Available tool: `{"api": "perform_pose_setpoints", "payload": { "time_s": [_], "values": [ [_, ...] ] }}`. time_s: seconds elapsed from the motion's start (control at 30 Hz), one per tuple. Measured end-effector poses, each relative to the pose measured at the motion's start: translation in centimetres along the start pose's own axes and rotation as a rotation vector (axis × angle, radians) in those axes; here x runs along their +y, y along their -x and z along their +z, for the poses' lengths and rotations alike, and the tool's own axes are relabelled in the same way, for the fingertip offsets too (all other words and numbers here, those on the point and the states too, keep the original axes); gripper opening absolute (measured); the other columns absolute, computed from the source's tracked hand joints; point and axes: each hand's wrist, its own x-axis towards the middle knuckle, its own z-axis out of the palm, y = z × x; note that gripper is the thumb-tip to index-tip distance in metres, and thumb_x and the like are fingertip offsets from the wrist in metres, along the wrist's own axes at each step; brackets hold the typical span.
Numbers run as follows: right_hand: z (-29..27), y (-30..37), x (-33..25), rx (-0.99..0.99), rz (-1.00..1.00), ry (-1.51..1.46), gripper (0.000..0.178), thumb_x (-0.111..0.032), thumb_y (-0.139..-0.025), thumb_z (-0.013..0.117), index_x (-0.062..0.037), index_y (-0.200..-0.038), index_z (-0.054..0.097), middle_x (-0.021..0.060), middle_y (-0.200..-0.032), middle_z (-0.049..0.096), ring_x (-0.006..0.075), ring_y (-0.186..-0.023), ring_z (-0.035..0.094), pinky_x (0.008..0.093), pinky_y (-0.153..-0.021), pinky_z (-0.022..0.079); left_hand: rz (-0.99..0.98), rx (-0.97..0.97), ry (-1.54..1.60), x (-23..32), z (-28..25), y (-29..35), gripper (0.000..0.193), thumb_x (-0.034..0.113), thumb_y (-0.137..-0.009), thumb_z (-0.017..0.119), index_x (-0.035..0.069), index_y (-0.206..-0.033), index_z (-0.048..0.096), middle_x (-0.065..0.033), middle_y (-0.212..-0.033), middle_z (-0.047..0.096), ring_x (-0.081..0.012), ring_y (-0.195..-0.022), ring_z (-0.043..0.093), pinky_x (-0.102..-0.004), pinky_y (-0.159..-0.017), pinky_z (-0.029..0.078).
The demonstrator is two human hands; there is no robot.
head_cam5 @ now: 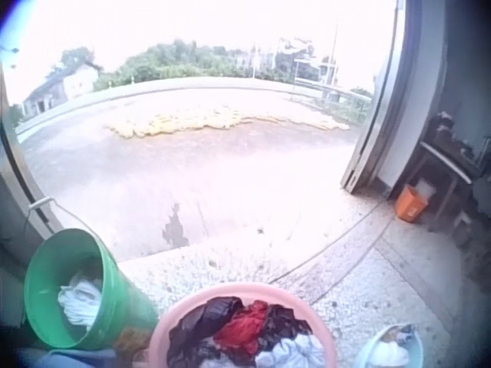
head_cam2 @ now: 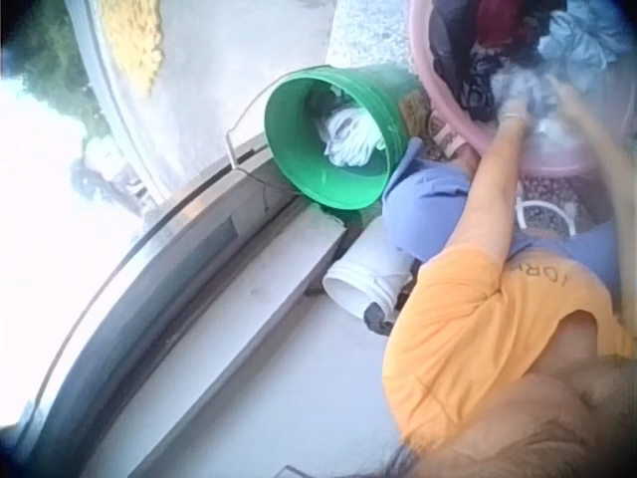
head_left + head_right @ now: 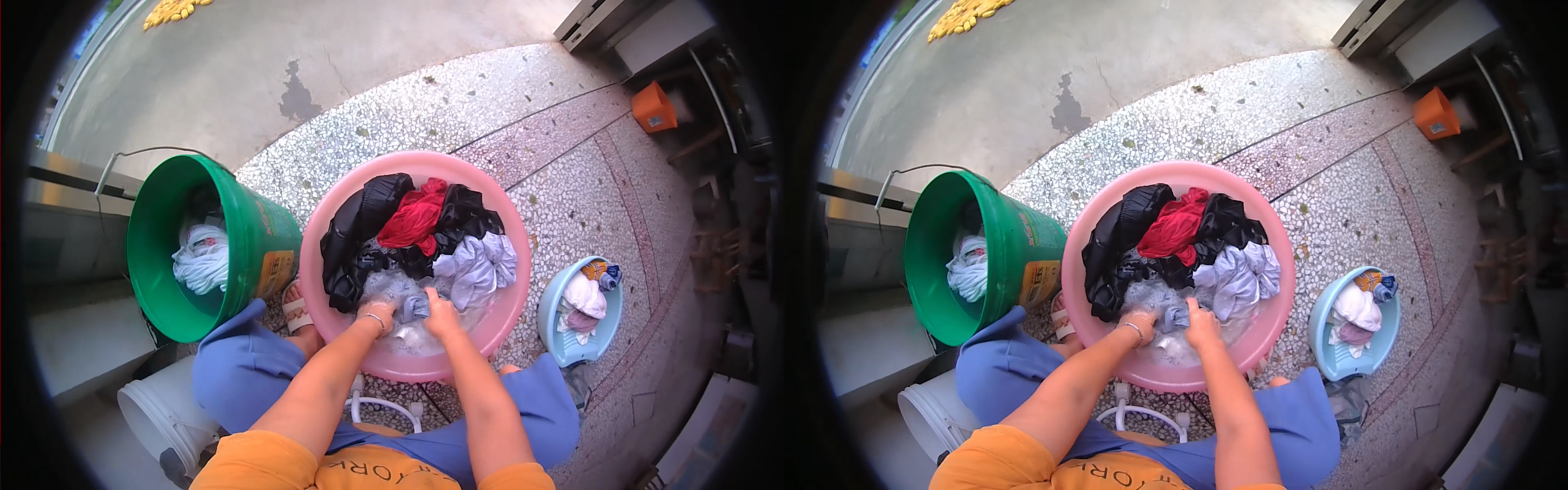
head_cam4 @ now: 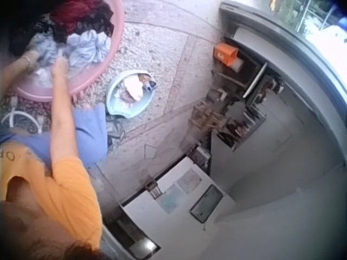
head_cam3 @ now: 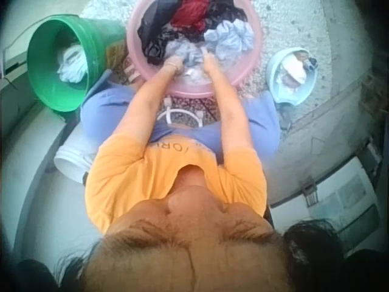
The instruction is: The person washes clothes by hand, scrubbing and wringing out garments in a basin filled with water.
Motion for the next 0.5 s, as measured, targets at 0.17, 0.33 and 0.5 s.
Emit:
{"api": "perform_pose_setpoints", "payload": {
  "time_s": [0.17, 0.33, 0.5],
  "values": [
    [-5.1, 4.5, -5.2, 0.409, -0.325, -0.215, 0.065, 0.014, -0.056, 0.052, -0.0099, -0.117, 0.045, 0.0191, -0.099, 0.057, 0.0391, -0.094, 0.052, 0.0433, -0.081, 0.041, -0.086, 0.820, 0.559, 0.6, 4.1, 0.7, 0.035, 0.025, -0.080, 0.051, 0.015, -0.114, 0.055, -0.0121, -0.118, 0.049, -0.0318, -0.116, 0.039, -0.0392, -0.098, 0.031],
    [-12.0, 14.2, -11.4, 0.493, -0.716, -0.148, 0.066, 0.012, -0.056, 0.053, -0.0083, -0.119, 0.047, 0.0154, -0.094, 0.053, 0.0351, -0.086, 0.049, 0.0413, -0.079, 0.040, 0.208, 0.268, 2.314, 5.4, 0.8, 8.1, 0.050, 0.052, -0.085, 0.042, 0.011, -0.110, 0.056, -0.0102, -0.113, 0.056, -0.0282, -0.102, 0.053, -0.0423, -0.090, 0.041],
    [-11.4, 19.5, -12.9, 0.354, -1.013, -0.220, 0.048, 0.008, -0.060, 0.053, -0.0064, -0.106, 0.057, 0.0130, -0.089, 0.053, 0.0298, -0.083, 0.051, 0.0376, -0.076, 0.041, 0.530, -0.325, 2.274, 3.0, -0.4, 11.0, 0.058, 0.060, -0.080, 0.047, 0.008, -0.104, 0.060, -0.0105, -0.102, 0.062, -0.0271, -0.089, 0.060, -0.0427, -0.086, 0.046]
  ]
}}
